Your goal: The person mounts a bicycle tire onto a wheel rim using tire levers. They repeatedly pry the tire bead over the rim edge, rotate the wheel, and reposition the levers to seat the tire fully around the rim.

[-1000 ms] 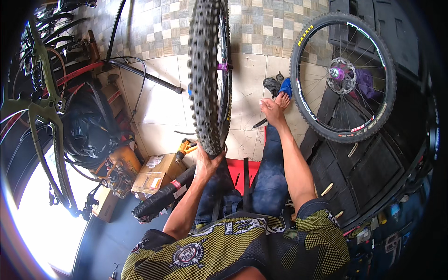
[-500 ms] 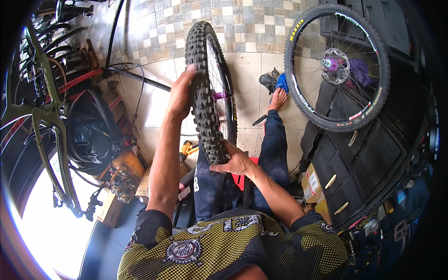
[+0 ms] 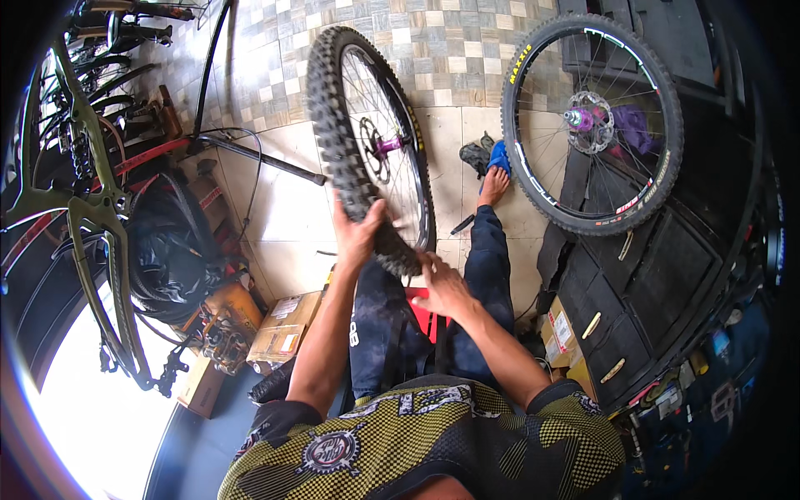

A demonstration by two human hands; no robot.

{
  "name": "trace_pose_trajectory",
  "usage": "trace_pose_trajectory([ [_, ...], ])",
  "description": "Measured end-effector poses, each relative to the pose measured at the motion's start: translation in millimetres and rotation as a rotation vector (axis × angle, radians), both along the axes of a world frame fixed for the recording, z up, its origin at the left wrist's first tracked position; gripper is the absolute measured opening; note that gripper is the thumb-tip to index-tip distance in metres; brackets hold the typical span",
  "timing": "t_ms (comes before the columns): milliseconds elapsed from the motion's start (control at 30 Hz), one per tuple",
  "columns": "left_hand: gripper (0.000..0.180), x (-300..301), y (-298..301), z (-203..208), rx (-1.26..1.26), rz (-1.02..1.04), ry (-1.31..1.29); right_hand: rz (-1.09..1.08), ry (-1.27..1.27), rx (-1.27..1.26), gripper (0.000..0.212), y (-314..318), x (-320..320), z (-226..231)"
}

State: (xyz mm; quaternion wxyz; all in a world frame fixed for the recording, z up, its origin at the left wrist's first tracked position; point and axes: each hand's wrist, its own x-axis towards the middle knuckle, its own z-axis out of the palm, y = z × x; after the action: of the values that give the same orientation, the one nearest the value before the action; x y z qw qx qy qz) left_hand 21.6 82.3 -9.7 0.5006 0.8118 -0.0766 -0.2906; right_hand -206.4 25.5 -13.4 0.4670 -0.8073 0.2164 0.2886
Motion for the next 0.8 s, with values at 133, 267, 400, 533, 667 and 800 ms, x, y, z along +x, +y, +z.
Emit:
trace_pose_trajectory([
  [133, 0.093, -14, 2, -37, 0.076, -0.288, -0.237, -0.079, -0.017, 0.082, 0.106, -21, -15, -19],
  [267, 0.125, -30, -28, -37, 0.198, -0.112, 0.046, -0.086, 0.052, 0.082, 0.099, -33, -28, -18],
  [400, 0.120, -19, -38, -32, 0.114, -0.046, 0.171, -0.056, 0.094, 0.068, 0.091, -40, -40, -26],
  [533, 0.074, 15, -44, -6, -0.152, -0.023, 0.294, -0.062, 0.166, 0.099, 0.084, -45, -48, -31],
  [667, 0.058, 91, -71, 20, -0.108, -0.050, 0.286, -0.081, 0.153, 0.089, 0.078, -40, -61, -45],
  [800, 0.063, 142, -104, 32, -0.004, -0.066, 0.274, -0.078, 0.179, 0.081, 0.068, -44, -58, -47],
])
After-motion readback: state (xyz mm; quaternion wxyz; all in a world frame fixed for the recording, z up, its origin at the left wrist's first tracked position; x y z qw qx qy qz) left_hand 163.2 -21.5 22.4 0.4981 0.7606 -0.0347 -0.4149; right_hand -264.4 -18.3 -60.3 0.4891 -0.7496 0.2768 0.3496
